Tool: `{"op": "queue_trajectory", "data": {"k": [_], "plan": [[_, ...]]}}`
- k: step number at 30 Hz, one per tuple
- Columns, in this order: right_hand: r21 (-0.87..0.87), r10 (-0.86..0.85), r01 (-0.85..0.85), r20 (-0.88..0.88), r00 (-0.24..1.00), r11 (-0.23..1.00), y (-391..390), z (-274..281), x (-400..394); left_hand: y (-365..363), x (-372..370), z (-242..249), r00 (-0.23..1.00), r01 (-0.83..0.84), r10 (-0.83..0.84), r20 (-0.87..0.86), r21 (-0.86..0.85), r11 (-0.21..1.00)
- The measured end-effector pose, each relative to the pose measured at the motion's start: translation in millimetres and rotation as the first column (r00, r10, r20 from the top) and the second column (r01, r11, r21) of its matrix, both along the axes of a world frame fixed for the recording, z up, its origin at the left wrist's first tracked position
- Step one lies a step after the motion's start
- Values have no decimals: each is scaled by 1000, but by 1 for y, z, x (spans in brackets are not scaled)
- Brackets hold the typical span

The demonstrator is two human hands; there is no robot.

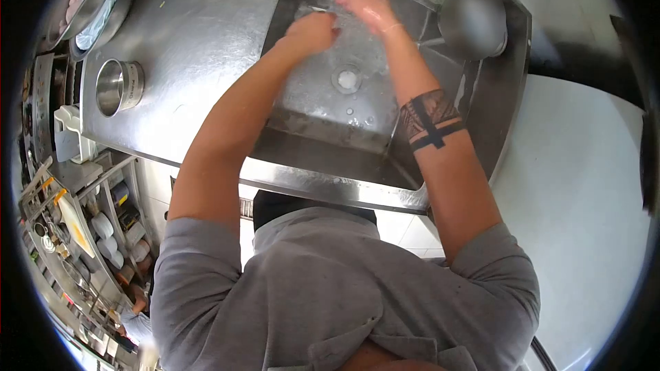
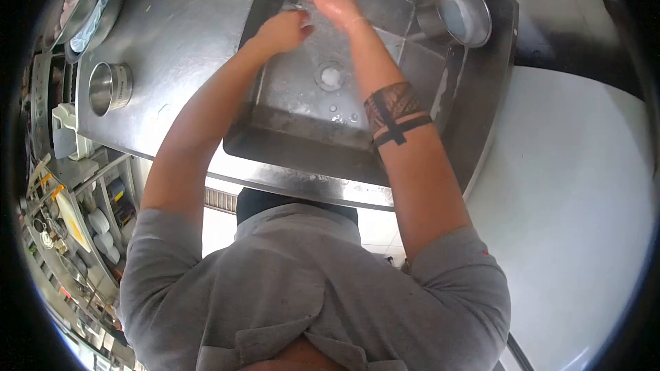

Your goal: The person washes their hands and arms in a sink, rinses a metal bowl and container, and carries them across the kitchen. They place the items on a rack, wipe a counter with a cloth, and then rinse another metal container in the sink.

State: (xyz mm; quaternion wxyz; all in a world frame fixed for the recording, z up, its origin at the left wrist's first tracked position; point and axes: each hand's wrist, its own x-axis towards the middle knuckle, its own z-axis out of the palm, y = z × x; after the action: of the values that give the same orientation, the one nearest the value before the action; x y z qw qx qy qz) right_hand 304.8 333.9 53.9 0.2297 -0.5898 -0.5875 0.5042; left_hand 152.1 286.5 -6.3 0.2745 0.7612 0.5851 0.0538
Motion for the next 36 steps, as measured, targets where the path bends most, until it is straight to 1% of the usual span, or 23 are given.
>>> {"op": "queue_trajectory", "data": {"k": [2,3,4,5,6,7,9,12,13,15,16,17,18,19,21,23,24,26,27,29,33,35,36], "plan": [[-151,-107,42,-457,883,988,4,14,8,-28,-43,5,991,120,-103,-87,220,968],[-164,-87,5,-496,864,986,4,19,16,-40,-66,3,978,196,-153,-139,377,905],[-164,-97,17,-495,863,986,2,17,27,-54,-84,2,990,129,-93,-102,453,882],[-205,-115,-27,-649,752,978,-1,11,41,-69,-99,3,998,62,-37,-58,522,850],[-232,-138,-76,-779,612,970,-4,4,51,-85,-113,8,999,14,7,-42,492,870],[-235,-151,-59,-777,611,970,-14,-5,59,-102,-124,12,998,-32,50,-28,457,889],[-458,-458,36,-880,126,888,-41,-21,68,-131,-134,14,997,-25,52,-49,443,896],[-423,-421,-61,-906,37,904,-59,-31,57,-136,-139,9,996,-70,88,-21,431,900],[-437,-436,-49,-899,36,898,-63,-32,53,-140,-137,7,993,-113,109,35,423,899],[-103,-137,106,-906,401,989,-50,19,34,-139,-137,3,994,-110,104,38,420,901],[-107,-141,106,-905,401,989,-46,52,29,-139,-139,3,994,-108,104,32,428,898],[-216,-265,167,-889,374,962,-43,89,24,-139,-139,6,993,-114,107,41,420,901],[-322,-384,224,-858,341,920,-42,108,22,-139,-141,7,994,-113,106,41,417,902],[-326,-387,225,-856,342,918,-35,104,32,-139,-141,6,994,-113,105,43,424,898],[5,5,-1,-759,651,1000,-13,93,70,-140,-141,4,994,-113,102,50,428,897],[34,-17,36,-457,889,999,-18,105,104,-140,-142,2,992,-126,108,66,439,890],[37,-16,36,-452,892,999,-21,111,126,-138,-143,2,992,-129,108,72,441,888],[-122,-316,297,-192,929,947,-30,124,153,-140,-144,2,990,-140,116,81,442,886],[-124,-313,294,-189,931,948,-31,125,152,-141,-144,2,989,-145,120,84,439,887],[44,-464,462,94,881,886,-33,130,149,-140,-144,2,987,-159,129,100,420,894],[175,-459,429,193,867,886,-30,69,165,-139,-144,0,988,-148,115,102,430,890],[490,-337,265,65,939,831,-40,-9,187,-139,-144,-1,988,-153,122,100,432,889],[485,-334,262,65,940,834,-48,-22,177,-139,-144,-1,987,-156,125,98,427,891]]}}
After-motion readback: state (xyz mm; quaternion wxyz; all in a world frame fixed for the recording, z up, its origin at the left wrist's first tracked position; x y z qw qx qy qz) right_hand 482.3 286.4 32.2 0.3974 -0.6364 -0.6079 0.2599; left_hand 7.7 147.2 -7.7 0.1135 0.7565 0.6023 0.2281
